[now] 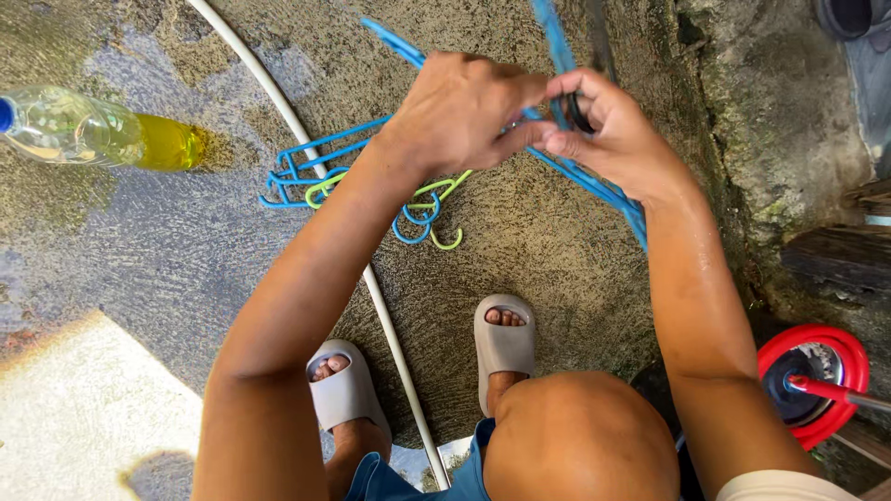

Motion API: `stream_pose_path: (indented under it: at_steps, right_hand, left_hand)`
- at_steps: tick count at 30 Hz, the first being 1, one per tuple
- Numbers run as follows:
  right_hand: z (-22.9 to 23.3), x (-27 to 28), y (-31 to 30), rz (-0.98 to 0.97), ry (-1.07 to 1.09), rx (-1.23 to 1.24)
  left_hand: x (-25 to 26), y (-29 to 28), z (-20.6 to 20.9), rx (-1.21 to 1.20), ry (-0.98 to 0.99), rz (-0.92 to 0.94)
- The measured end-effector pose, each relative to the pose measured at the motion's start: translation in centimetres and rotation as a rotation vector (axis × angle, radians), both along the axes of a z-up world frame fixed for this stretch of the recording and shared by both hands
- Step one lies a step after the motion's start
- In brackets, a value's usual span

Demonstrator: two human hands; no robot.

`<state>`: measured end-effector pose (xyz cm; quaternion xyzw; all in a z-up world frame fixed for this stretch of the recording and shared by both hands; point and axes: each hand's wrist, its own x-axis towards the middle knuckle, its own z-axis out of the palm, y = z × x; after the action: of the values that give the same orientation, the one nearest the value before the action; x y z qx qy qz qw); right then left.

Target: The person organizes hangers, then pours liquid from a bottle into several buckets before hand-washing and scrubbing various items of clothing in the soapy water.

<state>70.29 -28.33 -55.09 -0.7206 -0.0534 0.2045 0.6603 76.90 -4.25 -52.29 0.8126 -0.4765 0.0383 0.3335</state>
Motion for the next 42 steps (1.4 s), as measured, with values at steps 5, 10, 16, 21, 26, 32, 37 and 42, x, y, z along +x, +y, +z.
stream_pose_path:
  at_steps: [5,10,16,21,26,32,37,42]
  right_hand:
    - [-1.7,-1.6,-0.7,-0.059,0.038,-0.082]
    - [-1.9,-3.1,-5.1,-0.210,0.147,0.094]
    - [-3.0,-3.0,-2.0,-0.134,0.151,0.233]
    - [-3.1,-2.9,-0.9,-0.162,0.163,-0.126]
    - [-2.8,-5.1,-7.3,-0.417,0.137,0.193]
    - [-5.2,-7.3,-7.7,-0.467,0.098,0.170]
    - [-6.5,-8.0,-7.5,-0.529,0.027,0.178]
    - [-7.8,-8.6,-7.1,-0.661,0.040,0.285]
  left_hand:
    - [-0.6,0.5,-2.9,-0.110,0.113,-0.078]
    - [2.0,6.4,-0.1,0.132,-0.005,0.067]
    - [-2.2,0.3,-0.9,0.115,0.175,-0.132]
    - [-4.1,-0.3,-6.7,-0.354,0.296,-0.081]
    - [-7.8,7.0,-16.6,0.763,0.120,0.266]
    - [-14.3,8.5,-24.2,0.690,-0.188,0.205]
    - [-13.0,7.0,-26.3,0.782,0.134,0.232]
    - [-17.4,2.2,-26.9,0.755,-0.325,0.138]
